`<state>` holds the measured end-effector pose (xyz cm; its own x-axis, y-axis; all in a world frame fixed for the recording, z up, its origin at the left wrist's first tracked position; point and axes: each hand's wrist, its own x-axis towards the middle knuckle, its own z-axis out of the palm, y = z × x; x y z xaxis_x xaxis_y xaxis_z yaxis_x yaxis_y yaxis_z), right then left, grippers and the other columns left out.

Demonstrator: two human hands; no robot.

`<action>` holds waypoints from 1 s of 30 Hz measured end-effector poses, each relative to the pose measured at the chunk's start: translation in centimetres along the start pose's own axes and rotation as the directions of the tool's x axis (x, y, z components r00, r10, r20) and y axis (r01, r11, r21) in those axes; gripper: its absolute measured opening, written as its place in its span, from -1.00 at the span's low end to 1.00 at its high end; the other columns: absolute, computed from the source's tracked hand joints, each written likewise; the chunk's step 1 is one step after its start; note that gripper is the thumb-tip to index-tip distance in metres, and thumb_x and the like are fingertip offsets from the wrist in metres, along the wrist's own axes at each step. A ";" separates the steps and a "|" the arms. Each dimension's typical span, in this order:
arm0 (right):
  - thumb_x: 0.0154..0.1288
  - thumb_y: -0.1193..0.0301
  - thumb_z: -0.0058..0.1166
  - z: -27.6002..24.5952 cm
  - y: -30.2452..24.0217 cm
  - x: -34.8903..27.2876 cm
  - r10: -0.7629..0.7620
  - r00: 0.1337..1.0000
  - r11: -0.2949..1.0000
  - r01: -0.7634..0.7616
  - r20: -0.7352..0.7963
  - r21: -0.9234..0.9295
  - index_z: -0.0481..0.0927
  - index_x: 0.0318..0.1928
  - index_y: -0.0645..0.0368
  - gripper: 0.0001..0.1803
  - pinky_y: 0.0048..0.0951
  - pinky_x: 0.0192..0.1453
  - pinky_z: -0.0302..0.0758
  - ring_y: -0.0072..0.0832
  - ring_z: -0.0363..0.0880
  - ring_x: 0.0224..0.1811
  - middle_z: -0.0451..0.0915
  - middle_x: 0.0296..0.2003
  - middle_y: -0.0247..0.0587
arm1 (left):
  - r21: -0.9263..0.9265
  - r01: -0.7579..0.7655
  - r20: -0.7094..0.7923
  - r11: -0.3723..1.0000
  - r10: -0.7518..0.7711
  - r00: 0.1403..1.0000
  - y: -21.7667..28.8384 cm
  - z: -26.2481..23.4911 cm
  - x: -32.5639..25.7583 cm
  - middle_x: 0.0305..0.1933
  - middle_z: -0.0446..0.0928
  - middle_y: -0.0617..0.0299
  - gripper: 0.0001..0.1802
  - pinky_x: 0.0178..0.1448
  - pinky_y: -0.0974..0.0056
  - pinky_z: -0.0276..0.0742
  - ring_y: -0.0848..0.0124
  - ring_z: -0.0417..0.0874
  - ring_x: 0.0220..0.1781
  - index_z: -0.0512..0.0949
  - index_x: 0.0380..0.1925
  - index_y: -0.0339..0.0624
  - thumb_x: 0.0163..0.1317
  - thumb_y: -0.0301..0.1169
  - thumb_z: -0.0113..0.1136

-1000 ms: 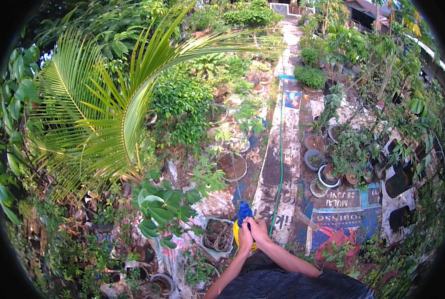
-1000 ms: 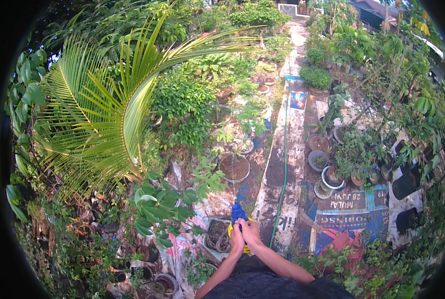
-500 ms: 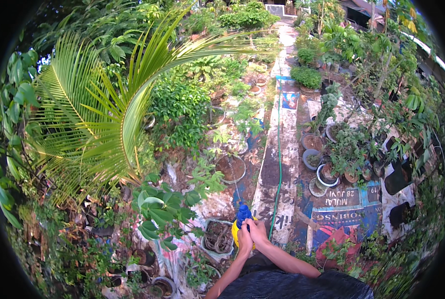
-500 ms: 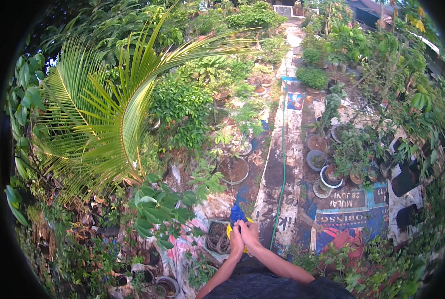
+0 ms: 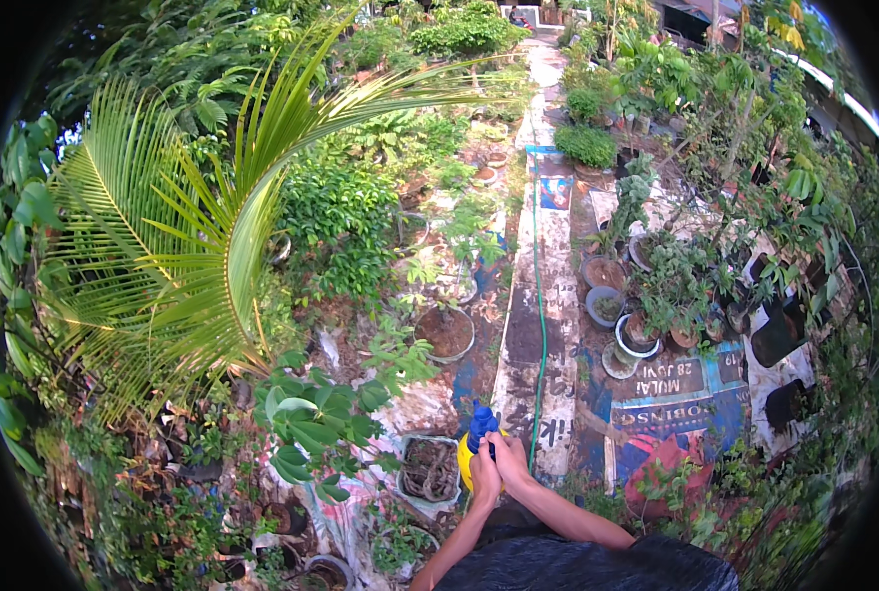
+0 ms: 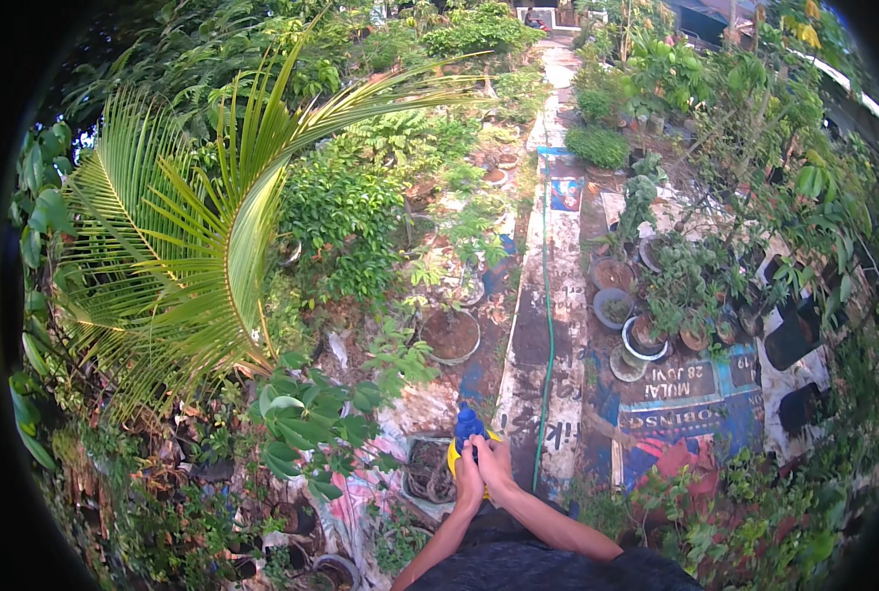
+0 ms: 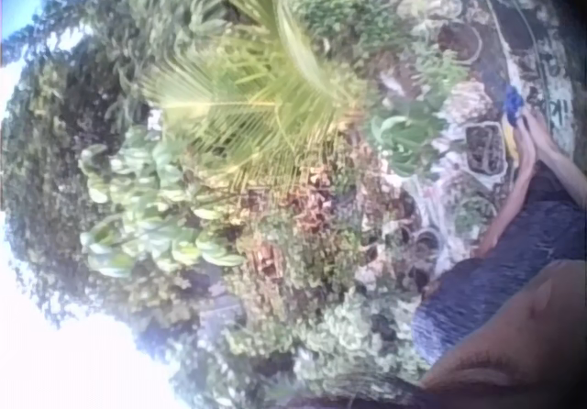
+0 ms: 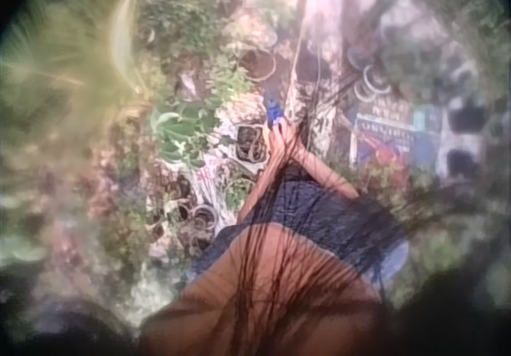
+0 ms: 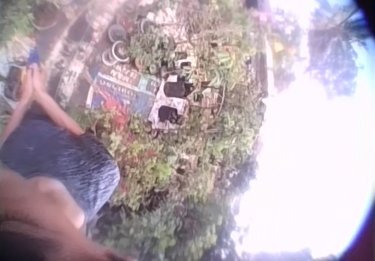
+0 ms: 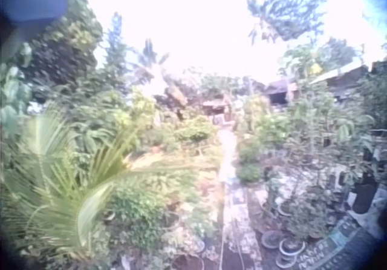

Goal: The person walks through a garden area and uses a handheld yellow and blue sprayer to water various potted plants and ground vegetation. The person moves between different sections, spraying foliage and soil in a continuous sequence.

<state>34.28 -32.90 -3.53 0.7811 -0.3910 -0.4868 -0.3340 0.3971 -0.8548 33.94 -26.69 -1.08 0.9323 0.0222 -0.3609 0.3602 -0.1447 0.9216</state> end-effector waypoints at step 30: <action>0.25 0.18 0.06 -11.2 -4.2 4.5 -0.067 0.859 0.960 0.194 -0.508 0.202 0.61 -0.45 0.43 -0.55 -0.47 -0.40 0.34 -0.63 0.39 -0.50 0.55 -0.57 -0.29 | 0.169 -0.133 0.523 0.977 0.025 0.852 2.2 13.7 2.4 -0.53 0.55 0.20 -0.35 -0.32 0.23 0.39 0.41 0.56 -0.38 0.55 -0.40 -0.37 0.40 0.03 -0.28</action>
<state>33.28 -45.65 -4.20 0.4253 -0.7839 -0.4524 -0.0631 0.4729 -0.8788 36.56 -40.53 -1.85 0.7868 -0.5022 -0.3587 0.2226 -0.3112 0.9239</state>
